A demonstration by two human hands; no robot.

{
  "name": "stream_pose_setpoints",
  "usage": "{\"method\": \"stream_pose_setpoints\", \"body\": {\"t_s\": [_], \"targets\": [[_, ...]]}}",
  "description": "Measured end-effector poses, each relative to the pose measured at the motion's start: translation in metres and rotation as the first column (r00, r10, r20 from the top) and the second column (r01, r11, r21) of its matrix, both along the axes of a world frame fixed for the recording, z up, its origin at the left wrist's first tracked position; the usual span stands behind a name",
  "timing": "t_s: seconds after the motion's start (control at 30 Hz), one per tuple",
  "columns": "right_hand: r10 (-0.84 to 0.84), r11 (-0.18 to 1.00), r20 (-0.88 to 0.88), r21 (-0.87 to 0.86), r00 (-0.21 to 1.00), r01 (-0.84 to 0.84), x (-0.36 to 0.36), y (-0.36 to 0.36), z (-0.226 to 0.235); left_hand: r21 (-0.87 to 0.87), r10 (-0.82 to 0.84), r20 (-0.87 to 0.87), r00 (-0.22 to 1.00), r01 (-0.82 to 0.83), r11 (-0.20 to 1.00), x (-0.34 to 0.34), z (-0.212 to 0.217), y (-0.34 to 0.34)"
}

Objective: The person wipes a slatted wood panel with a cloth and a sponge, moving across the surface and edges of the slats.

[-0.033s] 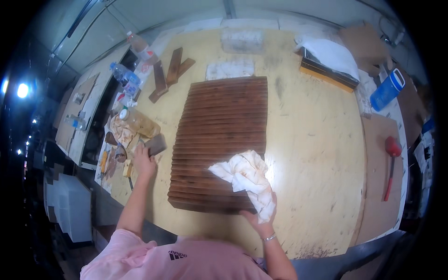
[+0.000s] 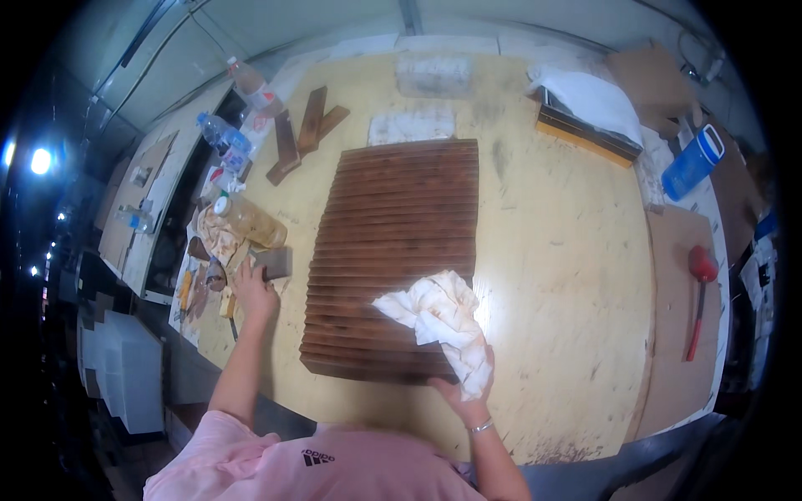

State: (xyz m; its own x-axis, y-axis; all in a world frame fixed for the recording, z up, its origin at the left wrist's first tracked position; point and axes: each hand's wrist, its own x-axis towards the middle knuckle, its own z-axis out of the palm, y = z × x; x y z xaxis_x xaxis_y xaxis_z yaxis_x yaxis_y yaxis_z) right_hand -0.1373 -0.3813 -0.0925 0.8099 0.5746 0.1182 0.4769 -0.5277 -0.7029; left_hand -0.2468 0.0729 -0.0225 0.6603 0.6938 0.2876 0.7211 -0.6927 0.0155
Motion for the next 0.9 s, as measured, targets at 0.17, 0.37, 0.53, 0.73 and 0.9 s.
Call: {"method": "stream_pose_setpoints", "body": {"t_s": [0.17,0.37,0.53,0.73,0.9], "targets": [[0.003,1.000,-0.012,0.023,1.000,-0.003,0.001,-0.007,-0.006,-0.400,-0.339,0.364,0.868,0.474,0.784,0.061,0.036,-0.091],[0.077,0.945,-0.420,0.321,0.904,0.069,0.012,0.014,0.023,-0.237,-0.846,0.378,0.376,0.923,0.304,0.121,0.027,-0.258],[0.060,0.995,-0.057,0.088,0.997,-0.055,0.043,0.018,0.090,-0.271,-0.613,0.714,0.338,0.941,0.204,0.133,0.038,-0.200],[0.061,0.996,0.125,-0.072,0.990,-0.053,0.111,0.054,0.105,-0.199,-0.530,0.427,0.733,0.648,0.735,0.118,0.032,-0.071],[0.113,0.968,0.291,-0.247,0.950,-0.040,0.170,0.125,0.064,-0.164,-0.690,0.479,0.543,0.828,0.537,0.198,-0.012,-0.165]]}}
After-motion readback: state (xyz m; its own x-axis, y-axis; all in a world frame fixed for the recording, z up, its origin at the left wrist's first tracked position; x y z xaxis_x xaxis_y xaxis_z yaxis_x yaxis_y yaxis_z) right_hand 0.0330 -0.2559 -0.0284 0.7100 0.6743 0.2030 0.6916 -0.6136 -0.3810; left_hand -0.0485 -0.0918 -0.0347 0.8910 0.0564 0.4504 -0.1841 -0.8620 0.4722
